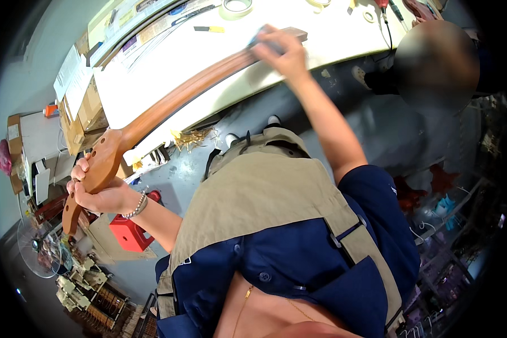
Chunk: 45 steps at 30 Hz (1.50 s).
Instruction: The person sands a wooden guitar neck using masking tape, an electric sander, and sanding blocks. They apply tape to protect areas, then use the electric sander on the headstock and sides, followed by manual sanding with blocks on the fretboard and edges.
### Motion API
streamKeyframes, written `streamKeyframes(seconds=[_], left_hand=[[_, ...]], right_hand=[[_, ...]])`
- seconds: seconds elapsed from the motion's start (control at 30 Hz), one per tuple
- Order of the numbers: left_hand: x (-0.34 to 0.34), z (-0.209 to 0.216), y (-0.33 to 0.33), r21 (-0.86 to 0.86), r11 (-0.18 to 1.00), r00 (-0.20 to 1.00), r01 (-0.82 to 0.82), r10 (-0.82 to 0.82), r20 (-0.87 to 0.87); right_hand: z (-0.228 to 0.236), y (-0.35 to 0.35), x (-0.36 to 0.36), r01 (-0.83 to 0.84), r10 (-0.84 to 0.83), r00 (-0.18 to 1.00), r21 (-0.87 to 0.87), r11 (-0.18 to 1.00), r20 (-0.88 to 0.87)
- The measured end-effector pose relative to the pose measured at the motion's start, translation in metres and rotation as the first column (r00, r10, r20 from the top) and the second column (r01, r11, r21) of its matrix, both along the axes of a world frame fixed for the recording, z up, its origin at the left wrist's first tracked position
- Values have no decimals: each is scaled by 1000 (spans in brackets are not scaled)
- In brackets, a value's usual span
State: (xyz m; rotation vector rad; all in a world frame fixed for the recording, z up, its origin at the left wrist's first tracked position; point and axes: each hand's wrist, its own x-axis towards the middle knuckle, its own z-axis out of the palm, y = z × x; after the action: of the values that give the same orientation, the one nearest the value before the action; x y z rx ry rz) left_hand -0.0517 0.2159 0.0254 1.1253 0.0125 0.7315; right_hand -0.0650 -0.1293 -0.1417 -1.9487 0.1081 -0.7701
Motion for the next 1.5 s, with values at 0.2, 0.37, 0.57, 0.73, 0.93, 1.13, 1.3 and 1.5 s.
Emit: streamKeyframes(seconds=[0.2, 0.37, 0.57, 0.73, 0.93, 1.13, 1.3, 1.5], left_hand=[[-5, -5, -3, -10, 1000, 992, 15, -13, 126], [-7, -9, 2, -81, 986, 974, 149, -132, 183], [-11, -16, 4, -3, 991, 974, 136, -133, 185], [-13, -10, 9, -4, 995, 992, 96, -95, 84], [-9, -16, 8, -62, 998, 999, -18, 16, -33], [-10, 4, -3, 27, 999, 999, -33, 33, 2], [-18, -4, 4, 60, 997, 997, -52, 55, -50], [-15, 6, -7, 64, 994, 995, -87, 90, -48]], right_hand=[[40, 39, -5, -75, 70, 996, -86, 993, -54], [-9, -36, 6, -15, 10, 997, -56, 998, -82], [100, 110, 3, -556, 616, 770, -300, 775, 165], [99, 125, 1, -526, 649, 712, -409, 746, 268], [20, -7, -1, -330, 339, 941, -183, 926, 17], [131, 146, 7, -552, 683, 676, -426, 717, 275], [93, 114, 4, -390, 514, 792, -373, 842, 331], [130, 173, -7, -303, 478, 783, -427, 852, 399]])
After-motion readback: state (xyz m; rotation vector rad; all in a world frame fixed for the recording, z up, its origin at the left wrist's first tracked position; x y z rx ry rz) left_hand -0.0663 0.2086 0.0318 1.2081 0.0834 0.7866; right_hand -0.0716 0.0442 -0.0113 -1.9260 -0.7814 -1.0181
